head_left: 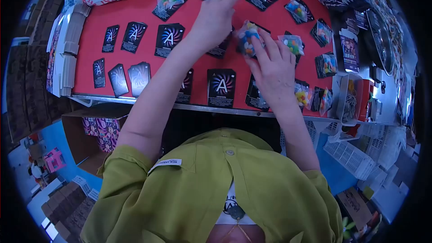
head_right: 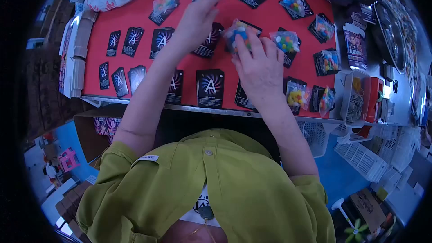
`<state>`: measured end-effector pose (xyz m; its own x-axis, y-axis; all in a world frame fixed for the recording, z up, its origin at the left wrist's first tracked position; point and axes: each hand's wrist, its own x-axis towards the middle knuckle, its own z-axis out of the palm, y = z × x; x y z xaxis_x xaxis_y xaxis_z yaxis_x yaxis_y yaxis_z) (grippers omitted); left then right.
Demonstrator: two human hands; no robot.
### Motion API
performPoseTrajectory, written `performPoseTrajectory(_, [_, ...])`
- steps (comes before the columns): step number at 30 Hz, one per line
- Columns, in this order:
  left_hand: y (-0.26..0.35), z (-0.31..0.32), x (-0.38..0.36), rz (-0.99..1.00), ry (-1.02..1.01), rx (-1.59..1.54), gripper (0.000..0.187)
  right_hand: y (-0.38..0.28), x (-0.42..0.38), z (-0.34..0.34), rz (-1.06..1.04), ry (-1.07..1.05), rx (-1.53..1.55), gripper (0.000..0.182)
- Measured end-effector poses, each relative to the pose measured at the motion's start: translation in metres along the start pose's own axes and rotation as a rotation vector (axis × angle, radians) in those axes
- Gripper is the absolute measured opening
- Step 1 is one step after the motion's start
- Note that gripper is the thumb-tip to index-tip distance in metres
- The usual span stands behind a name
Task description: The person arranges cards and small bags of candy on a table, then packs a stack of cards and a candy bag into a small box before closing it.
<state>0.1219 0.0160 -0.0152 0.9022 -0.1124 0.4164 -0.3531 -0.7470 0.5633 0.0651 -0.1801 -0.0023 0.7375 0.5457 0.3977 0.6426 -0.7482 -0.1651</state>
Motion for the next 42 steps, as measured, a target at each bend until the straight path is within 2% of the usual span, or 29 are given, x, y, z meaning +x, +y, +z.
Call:
performPoseTrajectory(2, [-0.027, -0.014, 0.014, -0.041, 0.072, -0.076, 0.032, 0.000, 0.003, 0.017, 0.018, -0.042, -0.011, 0.041])
performPoseTrajectory(4, [-0.059, -0.030, 0.026, -0.229, 0.229, 0.088, 0.026, -0.001, 0.009, 0.023, 0.030, -0.078, -0.021, 0.037])
performPoseTrajectory(7, [-0.120, -0.053, 0.045, -0.181, 0.346, 0.155, 0.026, -0.004, 0.007, 0.022, 0.010, -0.063, 0.016, 0.031])
performPoseTrajectory(12, [-0.148, -0.077, 0.070, -0.236, 0.415, 0.129, 0.041, -0.003, 0.008, 0.025, 0.093, 0.129, 0.439, 0.019])
performPoseTrajectory(14, [-0.160, -0.076, 0.079, -0.164, 0.344, 0.347, 0.042, -0.011, 0.007, 0.007, 0.088, 0.138, 0.542, 0.018])
performPoseTrajectory(15, [-0.167, -0.076, 0.086, -0.238, 0.191, 0.381, 0.058, -0.014, 0.005, 0.000, 0.114, 0.121, 0.648, 0.017])
performPoseTrajectory(16, [-0.177, -0.071, 0.091, -0.242, 0.195, 0.382, 0.058, -0.017, 0.002, -0.003, 0.110, 0.119, 0.648, 0.017])
performPoseTrajectory(20, [-0.203, -0.050, 0.112, -0.273, -0.088, 0.547, 0.097, -0.019, -0.004, -0.010, 0.041, -0.018, 0.768, 0.019])
performPoseTrajectory(21, [-0.212, -0.045, 0.114, -0.102, 0.001, 0.599, 0.076, -0.020, -0.006, -0.012, 0.005, -0.084, 0.794, 0.019])
performPoseTrajectory(22, [-0.216, -0.031, 0.098, -0.117, -0.032, 0.580, 0.076, -0.022, -0.008, -0.015, 0.035, -0.111, 0.802, 0.019])
performPoseTrajectory(24, [-0.277, -0.018, 0.115, -0.143, -0.071, 0.523, 0.074, -0.027, -0.009, -0.019, -0.062, -0.341, 0.956, 0.019])
performPoseTrajectory(25, [-0.293, -0.020, 0.101, -0.150, -0.076, 0.500, 0.072, -0.030, -0.016, -0.015, -0.083, -0.399, 0.928, 0.019])
performPoseTrajectory(28, [-0.309, -0.028, 0.083, -0.171, -0.047, 0.449, 0.069, -0.030, -0.020, -0.004, -0.151, -0.431, 0.791, 0.025])
performPoseTrajectory(32, [-0.324, 0.002, 0.059, -0.238, -0.053, 0.379, 0.064, -0.031, -0.005, -0.018, -0.158, -0.473, 0.744, 0.021])
performPoseTrajectory(34, [-0.334, 0.016, 0.065, -0.257, -0.043, 0.354, 0.062, -0.028, 0.013, -0.027, -0.220, -0.417, 0.551, 0.023])
performPoseTrajectory(36, [-0.343, 0.022, 0.083, -0.264, -0.014, 0.337, 0.060, -0.010, 0.033, -0.024, -0.187, -0.304, 0.550, 0.024])
performPoseTrajectory(37, [-0.347, 0.019, 0.103, -0.256, 0.016, 0.334, 0.059, 0.002, 0.044, -0.015, -0.176, -0.154, 0.524, 0.023])
performPoseTrajectory(38, [-0.349, 0.013, 0.125, -0.243, 0.048, 0.331, 0.058, 0.015, 0.064, -0.008, -0.149, -0.125, 0.472, 0.022])
performPoseTrajectory(40, [-0.339, 0.000, 0.165, -0.211, 0.110, 0.318, 0.055, 0.034, 0.112, 0.009, -0.132, -0.037, 0.351, 0.021])
performPoseTrajectory(42, [-0.306, -0.015, 0.158, -0.183, 0.170, 0.309, 0.053, 0.046, 0.168, 0.035, -0.103, 0.011, 0.282, 0.024])
